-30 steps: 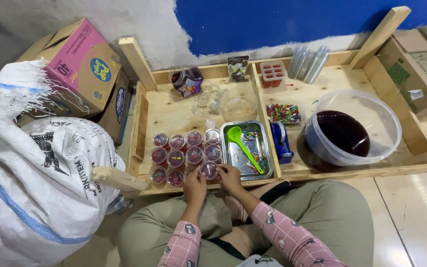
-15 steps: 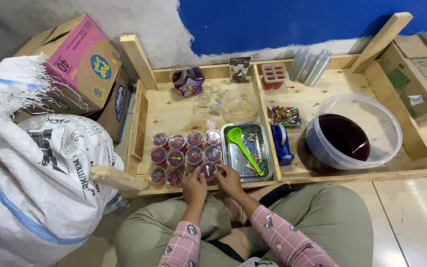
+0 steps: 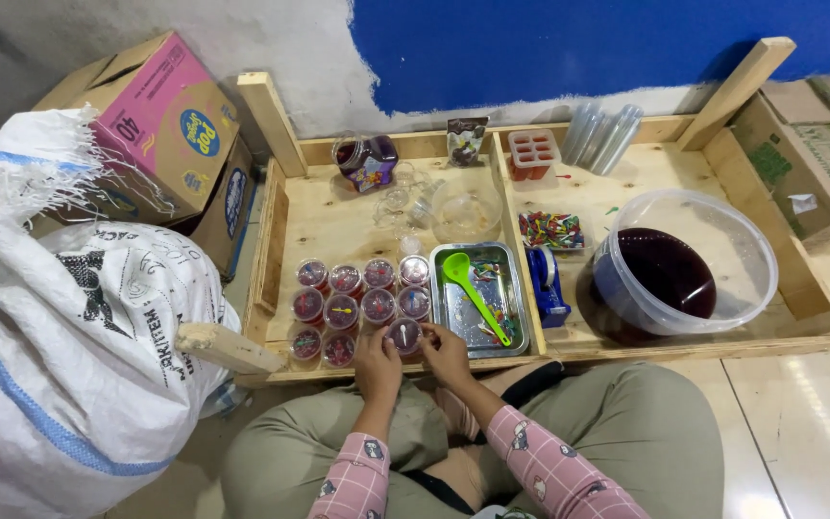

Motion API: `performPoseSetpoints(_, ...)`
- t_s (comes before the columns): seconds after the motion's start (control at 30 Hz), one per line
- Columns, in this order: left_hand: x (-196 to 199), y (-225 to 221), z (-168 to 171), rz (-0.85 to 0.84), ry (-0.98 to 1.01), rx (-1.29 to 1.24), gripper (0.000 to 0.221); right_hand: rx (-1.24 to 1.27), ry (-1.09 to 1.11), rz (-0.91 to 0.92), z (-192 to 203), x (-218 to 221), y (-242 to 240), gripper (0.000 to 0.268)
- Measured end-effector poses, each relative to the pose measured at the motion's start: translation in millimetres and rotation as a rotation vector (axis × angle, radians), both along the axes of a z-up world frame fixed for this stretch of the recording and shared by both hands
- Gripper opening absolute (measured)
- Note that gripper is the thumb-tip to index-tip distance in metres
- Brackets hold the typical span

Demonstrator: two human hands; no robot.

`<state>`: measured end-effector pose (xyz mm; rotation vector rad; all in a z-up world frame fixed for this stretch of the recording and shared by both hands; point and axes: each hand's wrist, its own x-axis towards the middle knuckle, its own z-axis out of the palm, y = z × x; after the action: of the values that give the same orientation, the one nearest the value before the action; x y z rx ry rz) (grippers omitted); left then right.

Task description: The person fills small plastic cups with a dark liquid from a large container, places lids on the cups, and organizes them in a tray.

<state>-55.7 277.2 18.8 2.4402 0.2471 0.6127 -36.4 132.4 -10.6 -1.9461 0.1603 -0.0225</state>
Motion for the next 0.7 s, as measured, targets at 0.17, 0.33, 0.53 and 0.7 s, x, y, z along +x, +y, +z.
performPoseSetpoints(0.17,1,1,-9,-0.014,-0.03,0.018,0.026,-0.01,-0.021,-0.006,0,-2,0,0.033)
performPoseSetpoints(0.33,0,-1,-5,-0.005,-0.031,0.0,0.027,0.021,-0.045,-0.002,2,-3,-2,0.033)
performPoseSetpoints(0.53,6,2,0,0.045,-0.077,-0.096,0.033,0.156,-0.004,-0.051,22,-9,-1,0.033)
performPoseSetpoints(0.7,28,5,6,0.045,-0.195,-0.189,0.042,0.468,0.047,-0.237,19,8,-7,0.026)
